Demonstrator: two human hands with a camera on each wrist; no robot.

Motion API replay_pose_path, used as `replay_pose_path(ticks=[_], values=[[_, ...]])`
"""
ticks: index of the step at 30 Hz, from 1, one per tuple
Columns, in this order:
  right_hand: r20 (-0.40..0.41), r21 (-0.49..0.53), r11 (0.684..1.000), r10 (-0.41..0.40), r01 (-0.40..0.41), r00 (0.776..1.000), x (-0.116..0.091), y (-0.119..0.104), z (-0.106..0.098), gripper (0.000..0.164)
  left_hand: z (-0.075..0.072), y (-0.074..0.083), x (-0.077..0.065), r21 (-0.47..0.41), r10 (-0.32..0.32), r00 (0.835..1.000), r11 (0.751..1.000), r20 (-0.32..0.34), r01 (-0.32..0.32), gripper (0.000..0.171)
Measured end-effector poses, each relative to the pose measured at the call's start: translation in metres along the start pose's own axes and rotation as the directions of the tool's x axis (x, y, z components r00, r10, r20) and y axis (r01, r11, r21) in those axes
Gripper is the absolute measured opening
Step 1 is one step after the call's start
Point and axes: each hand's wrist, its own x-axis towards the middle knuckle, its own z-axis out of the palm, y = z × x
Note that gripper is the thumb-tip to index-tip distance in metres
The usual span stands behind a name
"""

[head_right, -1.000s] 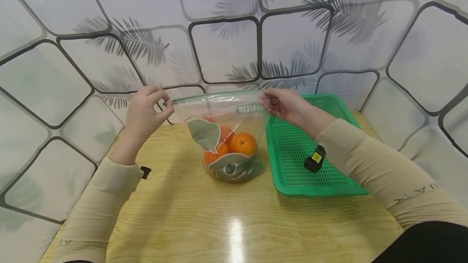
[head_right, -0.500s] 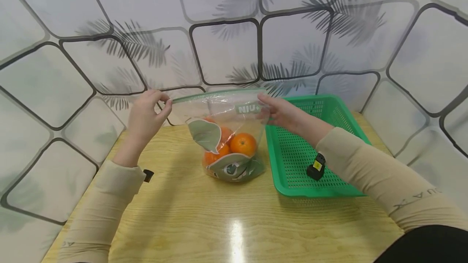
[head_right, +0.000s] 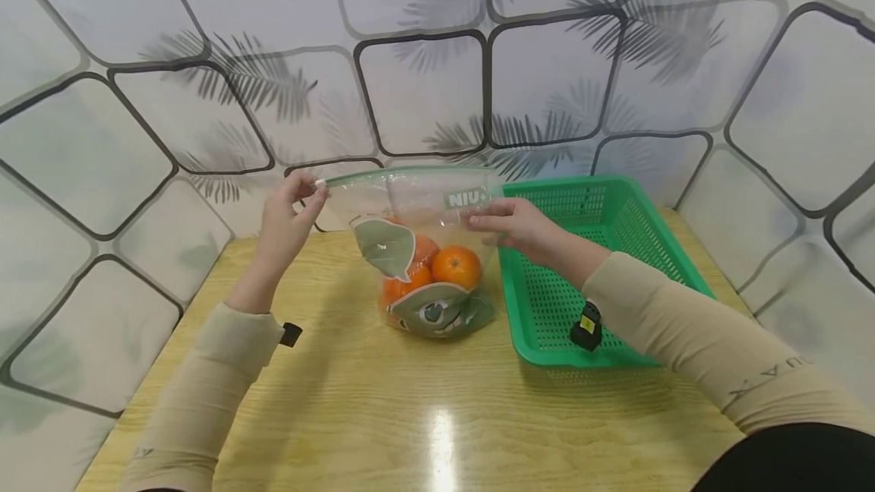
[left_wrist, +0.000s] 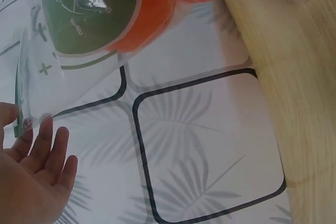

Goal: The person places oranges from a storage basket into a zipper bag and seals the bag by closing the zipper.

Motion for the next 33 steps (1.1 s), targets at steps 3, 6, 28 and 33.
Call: replay_pose_path(ticks=[3,6,28,33], values=[[0.008,0.035,0.999,-0.012,0.011,1.0,0.0,0.002,0.001,0.023,0.008,-0.009,-0.003,-0.041,-0.082,0.995,0.996,0.053,0.084,0.022],[0.007,0.046,0.999,-0.003,0.003,1.0,0.001,0.003,0.001,0.028,0.018,-0.015,-0.007,-0.074,-0.113,0.987,0.99,0.11,0.121,0.024],[-0.1,0.144,0.989,0.031,-0.016,0.994,0.008,0.008,0.013,0.028,0.067,-0.038,-0.028,-0.456,-0.171,0.943,0.841,0.287,0.291,0.04],[-0.135,0.177,0.983,0.071,-0.047,0.988,0.011,0.005,0.015,0.03,0.066,-0.029,-0.025,-0.304,-0.112,0.972,0.937,0.209,0.173,0.036]])
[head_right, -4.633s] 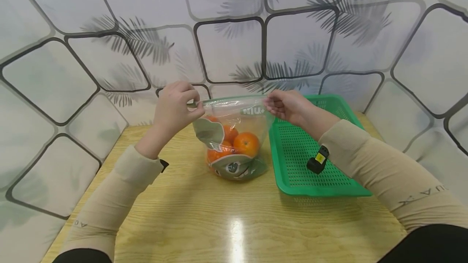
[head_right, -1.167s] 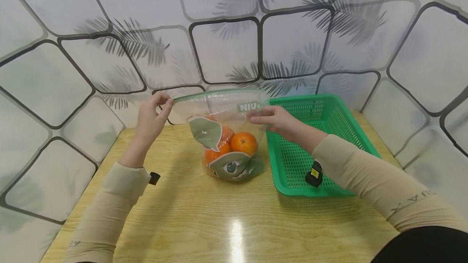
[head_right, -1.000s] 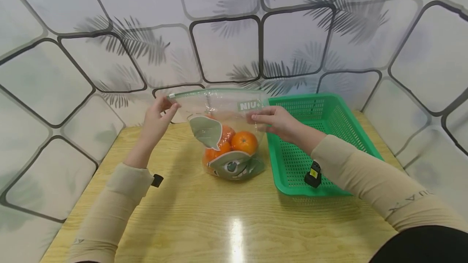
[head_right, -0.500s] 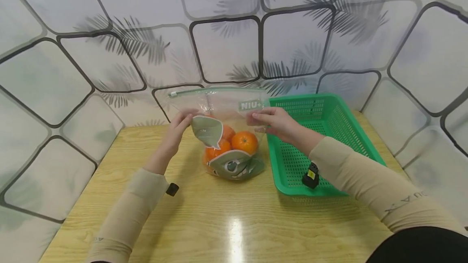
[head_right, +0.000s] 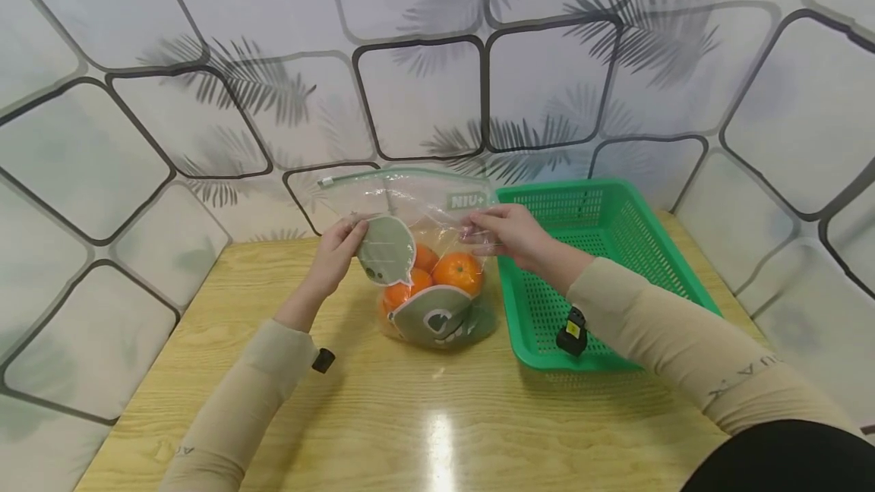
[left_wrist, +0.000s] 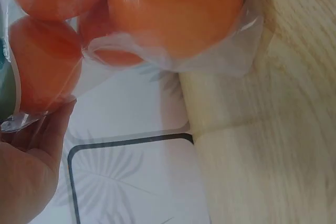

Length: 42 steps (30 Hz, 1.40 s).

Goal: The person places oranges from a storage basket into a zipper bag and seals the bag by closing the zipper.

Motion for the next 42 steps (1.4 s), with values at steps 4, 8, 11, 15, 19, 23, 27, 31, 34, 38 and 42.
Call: replay_pose_path(ticks=[4,8,11,15,19,23,27,31,34,38,42], values=[[-0.001,0.004,1.0,0.017,-0.017,1.0,-0.002,-0.001,-0.001,0.026,0.0,0.004,0.0,0.109,0.031,0.999,0.994,-0.018,-0.029,0.033],[0.017,-0.037,0.998,0.047,-0.046,0.999,-0.005,0.0,0.0,0.032,0.0,0.004,0.0,0.152,0.009,1.0,0.988,-0.014,-0.007,0.036],[0.019,-0.071,0.995,0.069,-0.067,0.997,-0.006,0.001,0.001,0.038,-0.001,0.004,-0.003,0.142,-0.039,0.999,0.989,-0.006,0.039,0.038],[0.005,-0.144,0.985,0.092,-0.091,0.996,-0.006,0.004,0.003,0.045,-0.004,0.004,-0.009,0.086,-0.141,0.989,0.987,0.037,0.137,0.042],[0.007,-0.154,0.985,0.081,-0.079,0.997,-0.003,0.005,0.003,0.04,-0.006,0.003,-0.011,0.029,-0.205,0.977,0.979,0.064,0.204,0.042],[0.007,-0.15,0.987,0.064,-0.062,0.998,0.0,0.005,0.002,0.037,-0.006,0.003,-0.01,-0.005,-0.239,0.968,0.971,0.082,0.24,0.042],[0.014,-0.183,0.98,0.079,-0.075,0.997,0.002,0.007,0.0,0.046,-0.005,0.003,-0.012,0.0,-0.294,0.93,0.954,0.22,0.301,0.062],[0.026,-0.227,0.97,0.096,-0.088,0.995,0.004,0.01,-0.003,0.058,0.0,0.002,-0.02,0.075,-0.341,0.871,0.939,0.354,0.337,0.121],[0.021,-0.31,0.946,0.1,-0.089,0.995,0.003,0.009,-0.005,0.065,0.004,0.0,-0.024,0.094,-0.337,0.869,0.941,0.363,0.326,0.137],[-0.062,-0.468,0.88,0.054,-0.077,0.997,-0.001,0.007,-0.005,0.081,0.007,-0.003,-0.027,0.087,-0.33,0.889,0.944,0.318,0.319,0.133],[-0.177,-0.607,0.794,-0.108,-0.022,0.978,-0.005,0.007,-0.001,0.098,0.009,-0.003,-0.025,0.088,-0.359,0.892,0.933,0.275,0.349,0.129]])
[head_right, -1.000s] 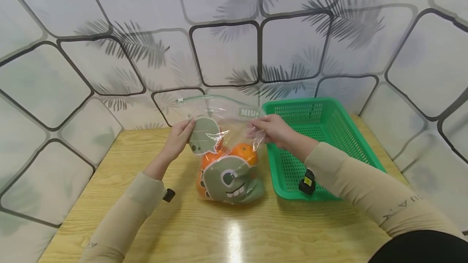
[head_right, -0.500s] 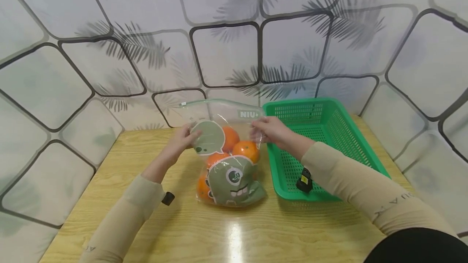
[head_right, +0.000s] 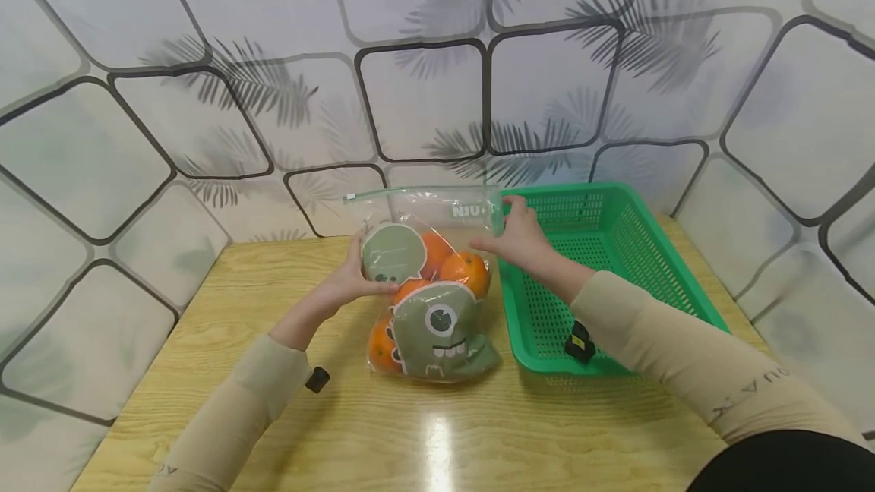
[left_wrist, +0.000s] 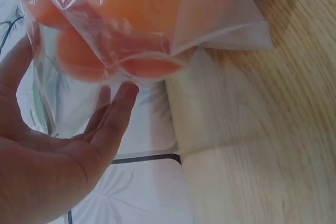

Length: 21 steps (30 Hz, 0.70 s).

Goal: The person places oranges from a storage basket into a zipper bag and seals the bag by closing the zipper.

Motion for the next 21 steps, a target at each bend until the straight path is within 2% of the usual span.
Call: replay_pose_path(ticks=[3,5,7,9,11,13,16,18,21], values=[[-0.1,-0.129,0.988,-0.099,0.086,0.99,-0.004,-0.003,0.002,0.096,0.001,0.003,0.0,0.022,-0.031,0.998,0.999,-0.052,0.032,0.131],[-0.106,-0.199,0.968,-0.174,0.151,0.979,-0.007,-0.005,0.003,0.086,0.003,0.005,0.0,0.042,-0.031,0.994,0.998,-0.104,0.036,0.136],[-0.072,-0.281,0.935,-0.244,0.215,0.967,-0.009,-0.007,0.004,0.07,0.005,0.008,-0.001,0.093,0.009,0.986,0.996,-0.165,0.007,0.139],[0.013,-0.356,0.889,-0.302,0.287,0.953,-0.011,-0.009,0.005,0.055,0.006,0.01,-0.002,0.159,0.072,0.973,0.987,-0.219,-0.037,0.138],[0.11,-0.397,0.85,-0.329,0.345,0.938,-0.012,-0.01,0.006,0.046,0.008,0.011,-0.003,0.259,0.137,0.957,0.963,-0.255,-0.069,0.13],[0.185,-0.43,0.815,-0.343,0.39,0.921,-0.012,-0.011,0.007,0.045,0.011,0.013,-0.004,0.365,0.222,0.94,0.923,-0.258,-0.118,0.115],[0.24,-0.468,0.773,-0.356,0.428,0.903,-0.01,-0.014,0.008,0.057,0.017,0.018,-0.005,0.486,0.344,0.92,0.847,-0.191,-0.216,0.082],[0.263,-0.508,0.735,-0.363,0.448,0.894,-0.008,-0.016,0.008,0.06,0.021,0.022,-0.005,0.533,0.425,0.899,0.787,-0.105,-0.31,0.062],[0.289,-0.564,0.686,-0.358,0.46,0.888,-0.004,-0.018,0.008,0.058,0.027,0.025,-0.007,0.568,0.474,0.879,0.71,0.051,-0.416,0.042]])
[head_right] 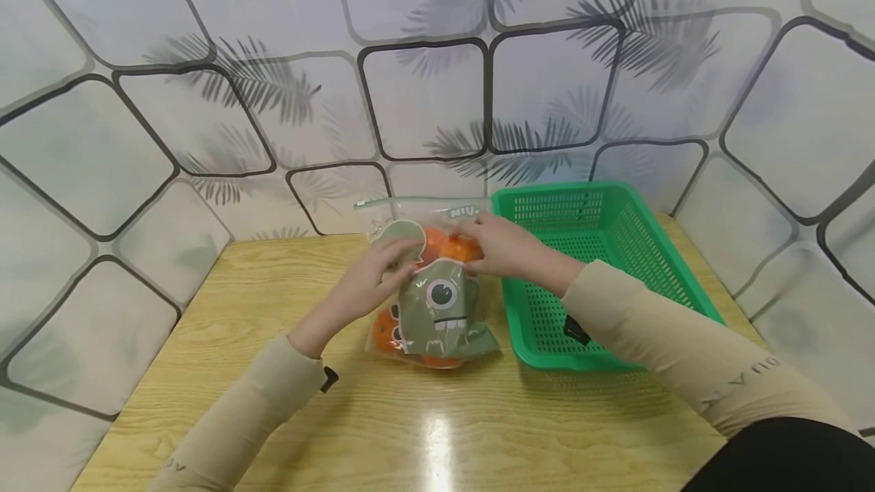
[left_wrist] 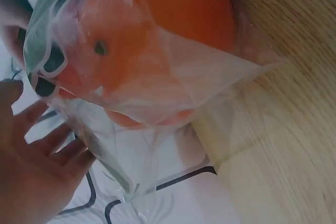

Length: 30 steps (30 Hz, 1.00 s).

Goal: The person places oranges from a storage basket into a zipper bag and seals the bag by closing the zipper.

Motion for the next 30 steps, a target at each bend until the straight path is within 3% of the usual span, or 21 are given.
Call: replay_pose_path(ticks=[3,8,12,16,20,25,30], values=[[0.021,-0.044,0.999,0.003,-0.002,1.0,0.005,-0.002,-0.002,0.047,0.003,0.002,-0.001,0.038,0.06,0.995,0.997,0.077,-0.063,0.039],[0.04,-0.129,0.992,-0.003,0.008,0.999,0.012,-0.006,0.0,0.048,0.004,0.001,-0.002,0.076,0.065,0.99,0.994,0.127,-0.075,0.044],[0.075,-0.221,0.975,-0.012,0.028,0.997,0.014,-0.009,0.005,0.07,0.002,0.0,0.0,0.098,0.036,0.983,0.994,0.18,-0.055,0.05],[0.1,-0.23,0.973,0.002,0.021,0.995,0.015,-0.013,0.003,0.082,-0.001,0.001,0.001,0.117,-0.007,0.972,0.993,0.236,-0.022,0.065],[0.103,-0.208,0.977,-0.019,0.04,0.995,0.018,-0.016,-0.004,0.078,-0.002,0.004,0.002,0.097,-0.024,0.958,0.995,0.284,-0.004,0.075],[0.134,-0.219,0.974,-0.029,0.059,0.991,0.022,-0.019,-0.009,0.072,-0.006,0.007,0.003,0.077,-0.049,0.94,0.997,0.336,0.024,0.073],[0.182,-0.254,0.965,-0.022,0.068,0.983,0.022,-0.018,-0.001,0.074,-0.009,0.003,0.006,0.094,-0.091,0.927,0.994,0.364,0.06,0.073]])
